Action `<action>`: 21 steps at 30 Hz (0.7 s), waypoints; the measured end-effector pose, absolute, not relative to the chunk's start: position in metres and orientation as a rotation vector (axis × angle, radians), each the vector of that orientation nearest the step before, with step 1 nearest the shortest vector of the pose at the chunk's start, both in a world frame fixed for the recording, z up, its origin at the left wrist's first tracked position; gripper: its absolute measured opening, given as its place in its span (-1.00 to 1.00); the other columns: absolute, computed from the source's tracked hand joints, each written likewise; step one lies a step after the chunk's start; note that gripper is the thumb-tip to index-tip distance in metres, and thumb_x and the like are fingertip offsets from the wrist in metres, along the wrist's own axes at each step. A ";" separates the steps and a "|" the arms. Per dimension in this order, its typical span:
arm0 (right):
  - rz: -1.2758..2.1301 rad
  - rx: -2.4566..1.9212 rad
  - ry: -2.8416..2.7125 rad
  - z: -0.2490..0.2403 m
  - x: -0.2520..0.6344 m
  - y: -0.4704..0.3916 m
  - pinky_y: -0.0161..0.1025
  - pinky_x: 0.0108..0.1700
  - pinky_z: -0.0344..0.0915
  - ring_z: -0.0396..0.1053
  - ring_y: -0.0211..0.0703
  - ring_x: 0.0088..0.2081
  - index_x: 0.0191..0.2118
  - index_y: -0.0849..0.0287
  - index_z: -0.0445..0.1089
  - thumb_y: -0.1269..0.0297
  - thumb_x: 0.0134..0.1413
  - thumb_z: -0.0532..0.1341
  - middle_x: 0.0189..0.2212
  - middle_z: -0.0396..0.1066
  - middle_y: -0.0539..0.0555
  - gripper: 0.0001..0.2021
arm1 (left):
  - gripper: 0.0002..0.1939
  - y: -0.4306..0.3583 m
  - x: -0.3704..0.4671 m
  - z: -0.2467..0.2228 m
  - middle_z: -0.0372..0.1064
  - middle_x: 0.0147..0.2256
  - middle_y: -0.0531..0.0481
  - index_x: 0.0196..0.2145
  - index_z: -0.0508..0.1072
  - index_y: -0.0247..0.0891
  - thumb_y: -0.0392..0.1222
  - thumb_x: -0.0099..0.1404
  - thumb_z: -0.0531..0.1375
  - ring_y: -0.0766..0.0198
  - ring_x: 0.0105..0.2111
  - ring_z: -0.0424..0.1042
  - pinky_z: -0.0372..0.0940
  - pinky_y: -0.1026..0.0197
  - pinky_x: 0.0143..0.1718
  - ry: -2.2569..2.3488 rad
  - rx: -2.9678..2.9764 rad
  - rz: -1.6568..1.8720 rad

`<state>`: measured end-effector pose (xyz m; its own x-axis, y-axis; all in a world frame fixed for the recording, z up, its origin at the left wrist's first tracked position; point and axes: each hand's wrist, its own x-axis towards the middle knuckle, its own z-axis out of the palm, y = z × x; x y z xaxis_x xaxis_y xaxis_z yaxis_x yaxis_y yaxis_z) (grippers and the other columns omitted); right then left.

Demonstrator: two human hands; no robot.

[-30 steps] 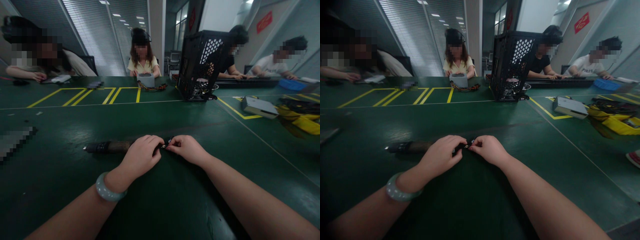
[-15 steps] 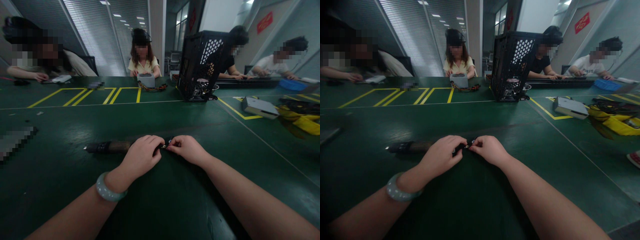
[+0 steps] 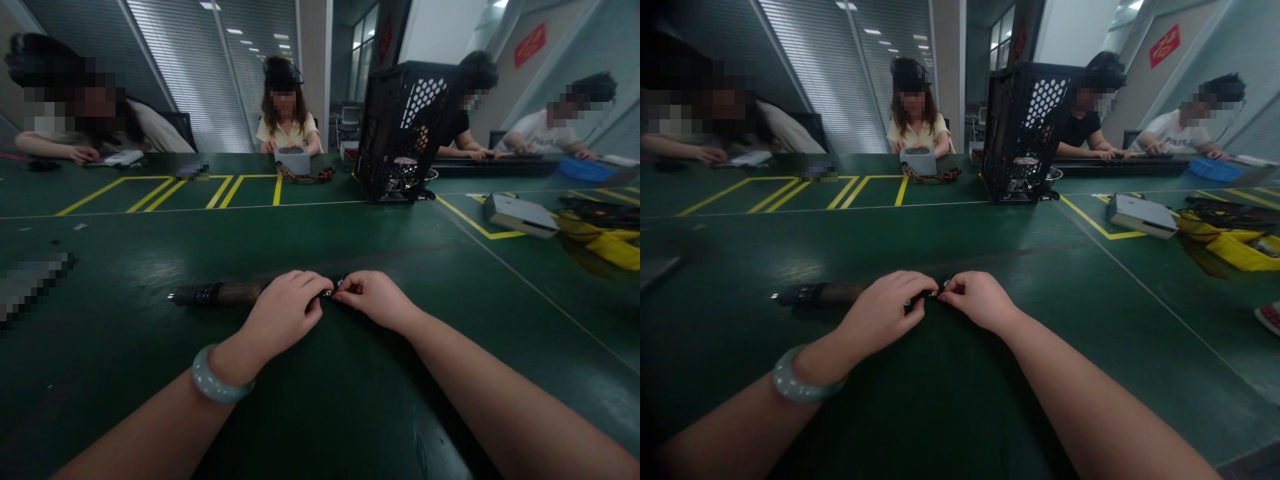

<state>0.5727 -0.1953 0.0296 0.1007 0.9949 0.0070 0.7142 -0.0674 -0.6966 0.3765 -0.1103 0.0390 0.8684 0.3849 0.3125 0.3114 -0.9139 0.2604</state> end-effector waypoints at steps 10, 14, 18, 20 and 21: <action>0.675 -1.832 -1.664 0.028 0.574 -0.194 -0.35 -0.41 0.13 0.35 -0.30 -0.43 -0.37 0.12 0.50 0.15 0.09 0.30 -0.45 0.47 -0.06 -0.84 | -0.78 -0.110 0.377 0.037 0.41 -0.13 -0.02 -0.14 0.40 -0.19 -0.32 0.25 0.12 0.13 -0.12 0.37 0.29 0.00 -0.05 0.571 2.844 0.558; 0.679 -1.832 -1.660 0.029 0.574 -0.195 -0.34 -0.41 0.14 0.35 -0.29 -0.44 -0.37 0.11 0.50 0.14 0.09 0.29 -0.46 0.46 -0.06 -0.84 | -0.73 -0.111 0.376 0.038 0.41 -0.12 -0.02 -0.09 0.39 -0.17 -0.32 0.24 0.13 0.13 -0.11 0.38 0.30 0.01 -0.06 0.581 2.835 0.569; 0.662 -1.832 -1.675 0.029 0.574 -0.195 -0.34 -0.41 0.14 0.35 -0.29 -0.43 -0.36 0.10 0.51 0.14 0.09 0.29 -0.45 0.47 -0.06 -0.85 | -0.74 -0.110 0.377 0.038 0.40 -0.10 -0.01 -0.10 0.39 -0.16 -0.34 0.25 0.12 0.14 -0.09 0.37 0.29 0.01 -0.03 0.527 2.843 0.551; 0.661 -1.837 -1.674 0.029 0.573 -0.195 -0.34 -0.41 0.14 0.35 -0.28 -0.43 -0.37 0.11 0.51 0.15 0.09 0.29 -0.45 0.47 -0.05 -0.84 | -0.76 -0.109 0.377 0.037 0.40 -0.11 -0.01 -0.12 0.40 -0.17 -0.33 0.26 0.12 0.14 -0.10 0.37 0.30 0.01 -0.04 0.536 2.840 0.546; 0.665 -1.839 -1.673 0.029 0.573 -0.195 -0.34 -0.41 0.14 0.35 -0.28 -0.43 -0.37 0.11 0.51 0.15 0.09 0.29 -0.45 0.47 -0.05 -0.84 | -0.77 -0.109 0.377 0.037 0.40 -0.12 -0.01 -0.12 0.40 -0.17 -0.32 0.26 0.12 0.14 -0.11 0.38 0.30 0.01 -0.05 0.549 2.836 0.546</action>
<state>0.5730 -0.1950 0.0294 0.0979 0.9951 0.0095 0.7169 -0.0639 -0.6942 0.3766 -0.1092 0.0368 0.8626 0.3941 0.3171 0.3198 -0.9106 0.2617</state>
